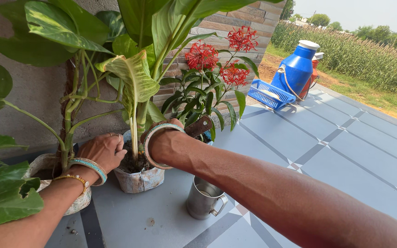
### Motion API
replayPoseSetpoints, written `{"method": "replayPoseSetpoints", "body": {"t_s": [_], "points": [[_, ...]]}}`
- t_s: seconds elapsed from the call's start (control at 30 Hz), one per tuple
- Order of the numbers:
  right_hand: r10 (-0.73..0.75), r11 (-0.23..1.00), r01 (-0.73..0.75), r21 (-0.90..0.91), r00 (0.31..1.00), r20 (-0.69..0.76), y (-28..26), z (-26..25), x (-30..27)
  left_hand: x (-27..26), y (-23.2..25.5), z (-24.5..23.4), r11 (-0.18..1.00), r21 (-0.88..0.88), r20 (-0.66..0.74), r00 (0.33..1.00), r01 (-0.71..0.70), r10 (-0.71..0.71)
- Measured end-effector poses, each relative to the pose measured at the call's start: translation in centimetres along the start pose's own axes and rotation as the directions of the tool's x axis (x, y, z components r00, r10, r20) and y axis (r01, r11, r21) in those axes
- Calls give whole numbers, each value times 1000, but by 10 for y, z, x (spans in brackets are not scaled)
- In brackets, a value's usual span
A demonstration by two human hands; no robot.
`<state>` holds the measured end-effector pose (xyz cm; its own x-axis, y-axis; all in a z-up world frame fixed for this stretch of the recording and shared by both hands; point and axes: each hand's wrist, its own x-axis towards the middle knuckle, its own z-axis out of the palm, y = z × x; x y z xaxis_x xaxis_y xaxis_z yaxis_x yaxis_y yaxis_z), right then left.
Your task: The person loosens soil around two potted plants on a tiled balcony using a small hand tool. They repeatedly insert the tool into the soil, rotate it, and adjust the plants' positions while working.
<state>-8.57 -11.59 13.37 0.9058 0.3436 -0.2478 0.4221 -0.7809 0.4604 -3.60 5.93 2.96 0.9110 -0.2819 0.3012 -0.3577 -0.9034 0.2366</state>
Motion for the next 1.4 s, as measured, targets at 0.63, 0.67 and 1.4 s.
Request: {"method": "replayPoseSetpoints", "body": {"t_s": [0.63,0.67,1.4], "points": [[151,980,-138,140,985,-87,11,17,-2,23,13,14,872,-414,-96,940,260,-327],[153,979,-147,142,988,-35,5,18,-1,24,13,15,865,-425,-90,938,268,-335],[160,981,-164,107,986,44,-13,28,-23,23,10,44,889,-394,-57,960,232,-276]]}}
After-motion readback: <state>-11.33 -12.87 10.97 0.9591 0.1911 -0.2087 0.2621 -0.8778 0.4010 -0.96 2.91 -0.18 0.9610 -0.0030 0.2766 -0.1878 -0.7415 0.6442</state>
